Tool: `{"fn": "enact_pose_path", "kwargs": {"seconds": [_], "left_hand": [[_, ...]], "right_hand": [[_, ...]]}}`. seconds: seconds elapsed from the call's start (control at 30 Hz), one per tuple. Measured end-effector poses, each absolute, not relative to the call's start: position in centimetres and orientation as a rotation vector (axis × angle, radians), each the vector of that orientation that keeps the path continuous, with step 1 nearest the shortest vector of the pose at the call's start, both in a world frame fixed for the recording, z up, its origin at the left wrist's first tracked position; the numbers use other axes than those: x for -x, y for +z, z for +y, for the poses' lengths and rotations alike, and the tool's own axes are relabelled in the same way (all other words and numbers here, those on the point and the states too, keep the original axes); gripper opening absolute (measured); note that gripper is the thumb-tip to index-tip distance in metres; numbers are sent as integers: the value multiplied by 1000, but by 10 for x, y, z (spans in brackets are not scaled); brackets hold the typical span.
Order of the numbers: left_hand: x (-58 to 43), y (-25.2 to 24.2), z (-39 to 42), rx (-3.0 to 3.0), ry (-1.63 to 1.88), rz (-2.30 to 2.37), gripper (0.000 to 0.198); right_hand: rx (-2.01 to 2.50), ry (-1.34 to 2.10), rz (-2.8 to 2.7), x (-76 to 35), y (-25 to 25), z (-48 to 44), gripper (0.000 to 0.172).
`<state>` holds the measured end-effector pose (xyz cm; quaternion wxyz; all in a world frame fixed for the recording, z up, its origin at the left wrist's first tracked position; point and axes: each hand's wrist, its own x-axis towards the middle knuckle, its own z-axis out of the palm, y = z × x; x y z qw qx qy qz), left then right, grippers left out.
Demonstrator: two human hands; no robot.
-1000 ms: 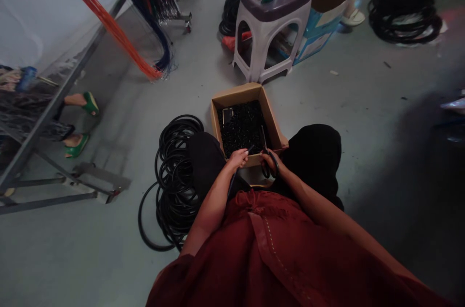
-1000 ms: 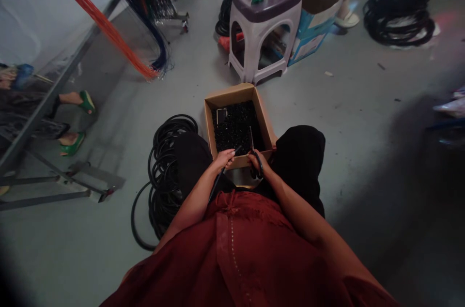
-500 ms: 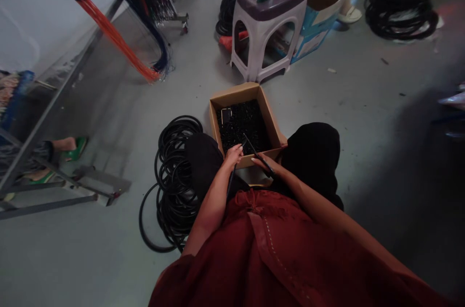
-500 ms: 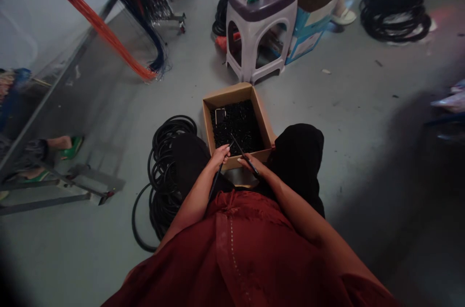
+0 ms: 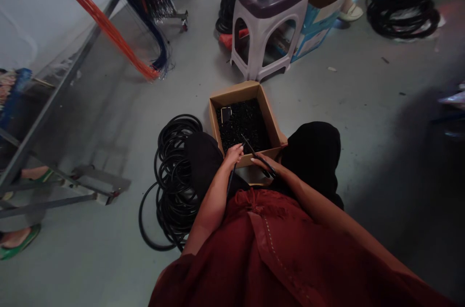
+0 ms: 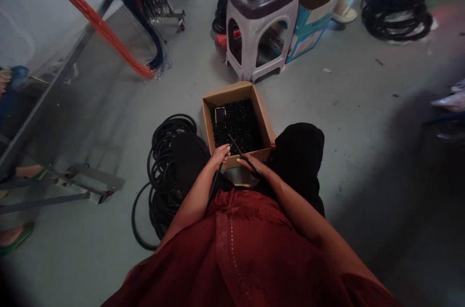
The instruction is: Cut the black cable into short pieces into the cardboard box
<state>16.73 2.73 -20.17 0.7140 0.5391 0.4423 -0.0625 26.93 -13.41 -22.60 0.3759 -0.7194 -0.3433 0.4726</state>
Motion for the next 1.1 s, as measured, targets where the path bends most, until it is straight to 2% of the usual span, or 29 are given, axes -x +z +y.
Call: {"fn": "enact_pose_path", "kwargs": {"seconds": [0.37,0.7,1.1], "left_hand": [[-168,-208,27,-1233,-187,942,37],[-169,-205,23,-1301,-224,937,18],[-170,-198,21,-1348,-259,951,17]], "right_hand": [[2043,1185,-934,-268,-235,-134,32],[2261,1116,-981,-266,-243,-133,29],[2303,1096,-1057,-265,-240,-134,27]]}}
